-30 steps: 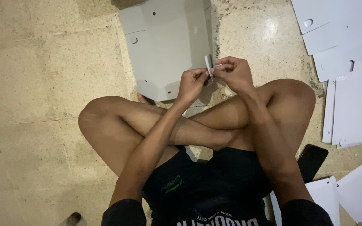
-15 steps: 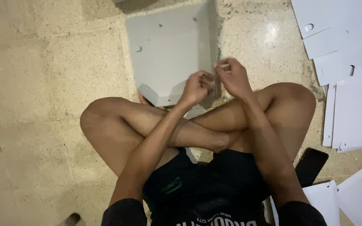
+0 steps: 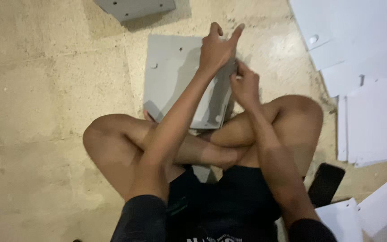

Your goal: The person folds and assembles white and gray cardboard sheets to form small boxes while sitting on the floor. They fold the flaps of the gray base and then fold a white lid, eventually placing the lid onto a completed box.

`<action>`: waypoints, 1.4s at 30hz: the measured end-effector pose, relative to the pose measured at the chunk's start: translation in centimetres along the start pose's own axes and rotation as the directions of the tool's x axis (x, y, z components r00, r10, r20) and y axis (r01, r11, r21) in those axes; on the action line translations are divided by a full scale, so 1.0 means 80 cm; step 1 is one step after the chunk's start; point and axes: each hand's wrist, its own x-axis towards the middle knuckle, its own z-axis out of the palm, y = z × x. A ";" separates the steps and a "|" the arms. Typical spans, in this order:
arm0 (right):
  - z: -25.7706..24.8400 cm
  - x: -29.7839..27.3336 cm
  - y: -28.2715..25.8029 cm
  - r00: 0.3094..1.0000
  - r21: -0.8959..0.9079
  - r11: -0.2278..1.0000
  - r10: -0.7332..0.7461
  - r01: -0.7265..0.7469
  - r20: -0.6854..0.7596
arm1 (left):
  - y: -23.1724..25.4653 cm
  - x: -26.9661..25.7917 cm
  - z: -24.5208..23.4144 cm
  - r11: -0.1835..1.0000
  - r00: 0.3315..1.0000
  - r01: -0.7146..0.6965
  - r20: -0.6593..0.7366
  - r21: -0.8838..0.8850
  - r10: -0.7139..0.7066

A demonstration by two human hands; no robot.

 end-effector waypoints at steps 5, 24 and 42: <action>-0.019 0.000 -0.012 0.985 0.157 0.973 0.167 -0.170 0.031 | -0.095 0.061 0.088 0.994 0.997 -0.018 0.081 0.112 0.009; -0.019 0.001 -0.010 0.945 0.409 0.854 0.317 -0.323 0.086 | -0.136 -0.096 0.035 0.893 0.993 0.057 0.121 -0.447 -0.002; -0.017 -0.003 -0.024 0.980 0.257 0.949 0.151 -0.181 0.133 | -0.115 -0.088 0.029 0.869 0.995 -0.002 0.083 -0.495 0.050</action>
